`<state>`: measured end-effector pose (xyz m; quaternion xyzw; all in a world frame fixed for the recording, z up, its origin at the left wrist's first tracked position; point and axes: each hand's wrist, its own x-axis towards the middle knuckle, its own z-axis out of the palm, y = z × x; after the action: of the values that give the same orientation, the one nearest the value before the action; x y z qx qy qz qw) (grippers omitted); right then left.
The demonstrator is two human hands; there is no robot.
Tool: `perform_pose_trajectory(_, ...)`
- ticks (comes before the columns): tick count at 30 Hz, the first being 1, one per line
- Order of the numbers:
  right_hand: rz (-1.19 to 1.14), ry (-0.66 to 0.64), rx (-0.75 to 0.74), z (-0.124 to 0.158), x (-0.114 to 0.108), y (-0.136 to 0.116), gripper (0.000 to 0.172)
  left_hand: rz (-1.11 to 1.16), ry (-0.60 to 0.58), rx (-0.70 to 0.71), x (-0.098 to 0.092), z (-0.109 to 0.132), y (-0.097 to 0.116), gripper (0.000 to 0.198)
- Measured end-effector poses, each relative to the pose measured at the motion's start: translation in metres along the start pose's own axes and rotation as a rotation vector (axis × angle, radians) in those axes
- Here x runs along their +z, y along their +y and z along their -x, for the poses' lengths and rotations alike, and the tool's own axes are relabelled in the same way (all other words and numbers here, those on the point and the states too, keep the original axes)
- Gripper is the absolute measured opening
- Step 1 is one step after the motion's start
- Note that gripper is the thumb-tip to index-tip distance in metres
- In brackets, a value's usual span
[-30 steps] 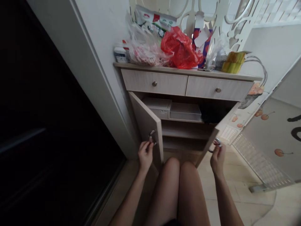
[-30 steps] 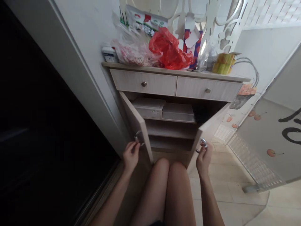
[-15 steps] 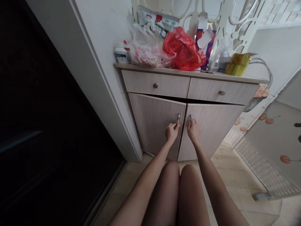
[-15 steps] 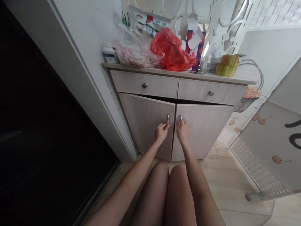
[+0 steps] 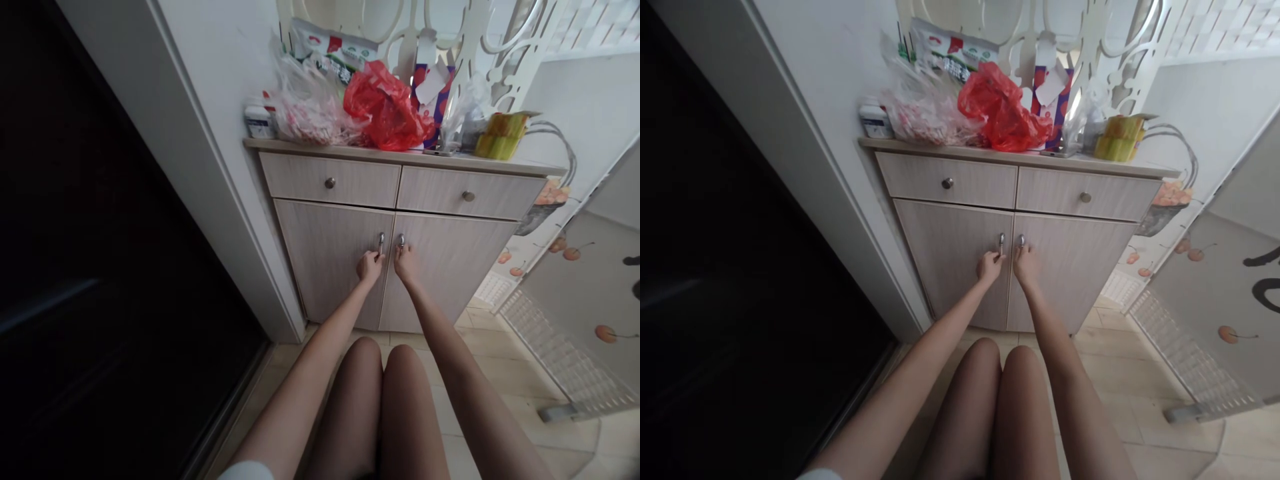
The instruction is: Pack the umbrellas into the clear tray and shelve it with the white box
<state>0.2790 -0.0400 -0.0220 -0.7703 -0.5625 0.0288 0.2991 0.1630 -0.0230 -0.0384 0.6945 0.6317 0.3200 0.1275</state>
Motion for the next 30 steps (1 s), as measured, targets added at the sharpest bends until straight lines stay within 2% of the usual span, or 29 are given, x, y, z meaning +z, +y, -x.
perform_pose_trajectory(6, -0.098, -0.027, -0.014, -0.016, 0.006, 0.005, 0.045, -0.027, -0.020, 0.028, -0.003, -0.006, 0.006, 0.027)
perform_pose_trajectory(14, -0.401, 0.018, -0.138, -0.024, 0.040, 0.031, 0.044, 0.008, -0.029, 0.057, 0.003, -0.009, 0.005, 0.030)
perform_pose_trajectory(18, -0.473, 0.024, -0.214, -0.024, 0.051, 0.041, 0.045, 0.020, -0.031, 0.071, 0.005, -0.011, 0.002, 0.029)
perform_pose_trajectory(24, -0.484, 0.006, -0.231, -0.026, 0.050, 0.042, 0.045, 0.038, -0.040, 0.064, 0.004, -0.017, 0.001, 0.028)
perform_pose_trajectory(30, -0.531, -0.025, -0.207, -0.022, 0.037, 0.036, 0.046, 0.069, -0.051, 0.058, 0.005, -0.020, 0.003, 0.026)
